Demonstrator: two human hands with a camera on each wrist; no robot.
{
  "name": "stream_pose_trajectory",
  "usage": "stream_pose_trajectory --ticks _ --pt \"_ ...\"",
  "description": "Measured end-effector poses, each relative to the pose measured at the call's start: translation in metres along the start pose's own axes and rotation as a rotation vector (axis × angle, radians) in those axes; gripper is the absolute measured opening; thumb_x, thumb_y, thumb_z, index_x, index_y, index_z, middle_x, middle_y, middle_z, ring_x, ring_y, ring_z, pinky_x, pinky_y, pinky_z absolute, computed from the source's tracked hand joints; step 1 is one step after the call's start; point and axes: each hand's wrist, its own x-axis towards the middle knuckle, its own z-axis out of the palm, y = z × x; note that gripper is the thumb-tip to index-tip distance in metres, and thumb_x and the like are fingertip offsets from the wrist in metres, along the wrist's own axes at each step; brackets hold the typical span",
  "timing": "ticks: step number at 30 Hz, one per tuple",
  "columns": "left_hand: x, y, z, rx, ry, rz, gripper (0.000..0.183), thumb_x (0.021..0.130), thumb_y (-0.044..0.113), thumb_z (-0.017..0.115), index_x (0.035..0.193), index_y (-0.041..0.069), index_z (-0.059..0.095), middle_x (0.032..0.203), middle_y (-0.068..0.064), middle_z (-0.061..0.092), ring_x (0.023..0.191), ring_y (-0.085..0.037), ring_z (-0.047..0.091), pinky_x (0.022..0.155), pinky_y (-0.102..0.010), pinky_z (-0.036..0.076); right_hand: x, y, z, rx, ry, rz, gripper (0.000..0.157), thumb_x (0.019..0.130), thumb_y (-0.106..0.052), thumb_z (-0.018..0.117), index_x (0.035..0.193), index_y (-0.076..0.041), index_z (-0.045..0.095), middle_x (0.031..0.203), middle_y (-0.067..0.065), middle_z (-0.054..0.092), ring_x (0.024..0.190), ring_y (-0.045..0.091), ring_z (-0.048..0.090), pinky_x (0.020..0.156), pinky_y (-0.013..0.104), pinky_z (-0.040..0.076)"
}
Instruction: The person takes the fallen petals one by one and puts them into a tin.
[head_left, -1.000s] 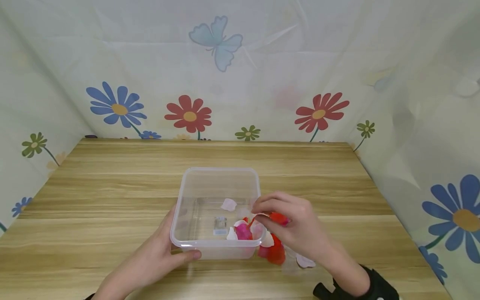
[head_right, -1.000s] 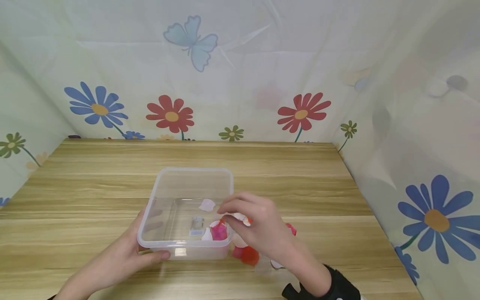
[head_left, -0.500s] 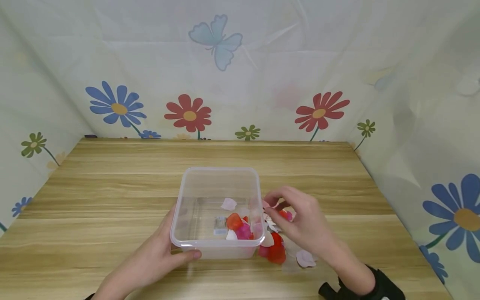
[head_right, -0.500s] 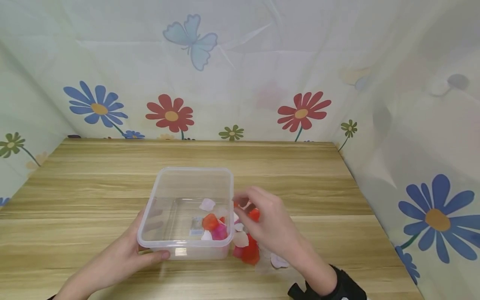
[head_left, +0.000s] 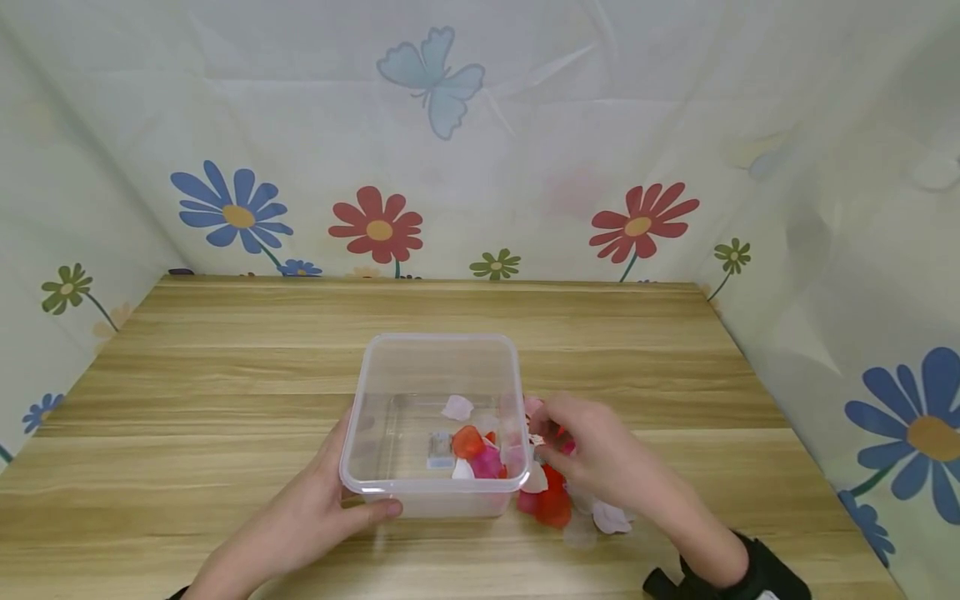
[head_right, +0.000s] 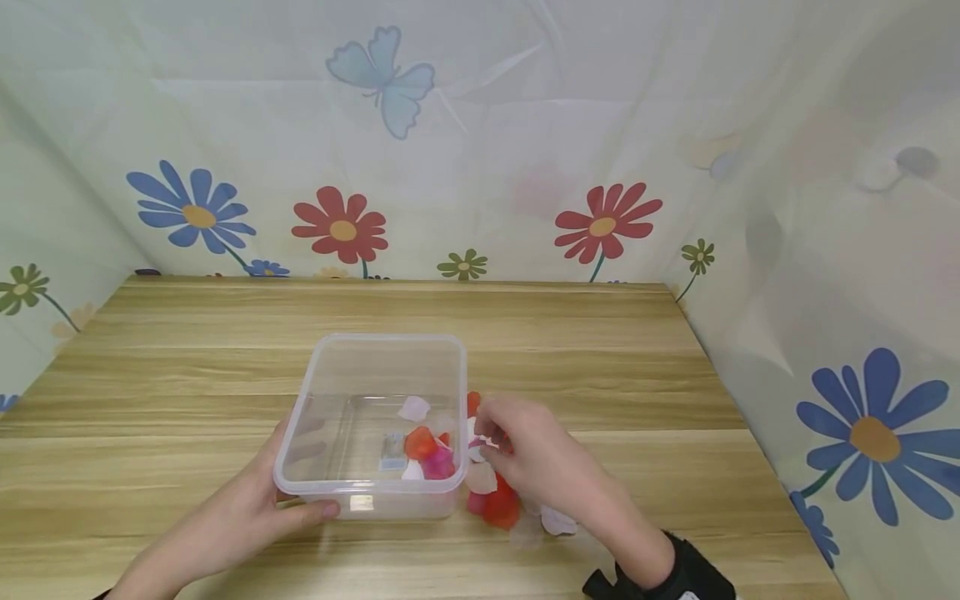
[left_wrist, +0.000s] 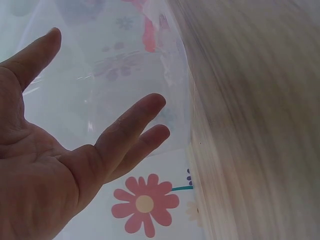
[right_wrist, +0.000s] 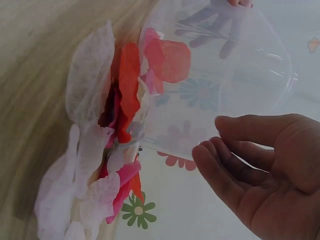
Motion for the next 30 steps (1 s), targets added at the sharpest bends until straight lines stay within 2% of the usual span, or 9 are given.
stream_pose_trajectory --ticks 3,6,12,16,23,26,30 --pt "0.000 0.000 0.000 -0.005 -0.005 -0.008 0.115 0.078 0.018 0.086 0.156 0.041 0.003 0.146 0.006 0.028 0.114 -0.032 0.053 0.088 -0.026 0.049 -0.002 0.002 0.003 -0.024 -0.093 0.050 0.022 0.080 0.000 0.079 0.092 -0.012 0.065 0.085 -0.006 0.061 0.076 0.011 0.058 0.070 0.022 0.051" --pt "0.000 0.000 0.000 0.004 -0.003 -0.013 0.115 0.078 0.019 0.086 0.156 0.040 0.003 0.146 0.005 0.029 0.115 -0.032 0.053 0.088 -0.026 0.049 -0.003 0.003 0.007 -0.040 -0.157 0.050 0.023 0.079 -0.002 0.080 0.092 -0.014 0.065 0.083 -0.009 0.060 0.075 0.012 0.057 0.068 0.020 0.048" --pt "0.000 -0.001 0.000 0.007 -0.004 -0.012 0.116 0.078 0.018 0.086 0.157 0.035 0.003 0.148 0.005 0.027 0.115 -0.031 0.053 0.088 -0.026 0.048 -0.004 0.002 0.013 -0.096 -0.209 0.022 0.024 0.078 -0.005 0.080 0.092 -0.016 0.065 0.086 -0.016 0.060 0.076 0.010 0.058 0.071 0.018 0.047" --pt "0.000 -0.001 0.000 -0.005 -0.006 -0.002 0.116 0.078 0.019 0.086 0.157 0.036 0.003 0.148 0.006 0.027 0.115 -0.031 0.053 0.089 -0.027 0.048 -0.004 0.001 0.013 -0.142 -0.270 0.069 0.026 0.080 -0.012 0.082 0.101 -0.016 0.068 0.095 -0.015 0.062 0.084 0.008 0.058 0.077 0.020 0.048" --pt "0.000 -0.001 0.000 0.011 -0.002 0.007 0.115 0.078 0.020 0.086 0.157 0.038 0.003 0.147 0.008 0.027 0.115 -0.030 0.053 0.089 -0.028 0.048 -0.006 0.000 0.010 -0.204 -0.370 0.116 0.044 0.077 -0.017 0.086 0.117 -0.016 0.067 0.109 -0.009 0.058 0.097 0.009 0.055 0.086 0.028 0.048" --pt "0.000 -0.001 0.000 0.029 0.004 0.004 0.115 0.078 0.020 0.086 0.156 0.040 0.003 0.147 0.007 0.028 0.115 -0.030 0.052 0.090 -0.029 0.048 -0.008 -0.001 0.009 -0.222 -0.401 0.133 0.044 0.075 -0.019 0.086 0.115 -0.018 0.066 0.104 -0.011 0.055 0.092 0.008 0.053 0.081 0.026 0.048" --pt "0.000 -0.001 0.000 0.020 0.006 0.012 0.116 0.078 0.019 0.086 0.156 0.039 0.004 0.146 0.007 0.028 0.115 -0.030 0.053 0.091 -0.030 0.047 -0.009 -0.001 0.009 -0.210 -0.445 0.140 0.037 0.072 -0.018 0.087 0.101 -0.021 0.064 0.091 -0.014 0.052 0.078 0.006 0.049 0.068 0.020 0.043"
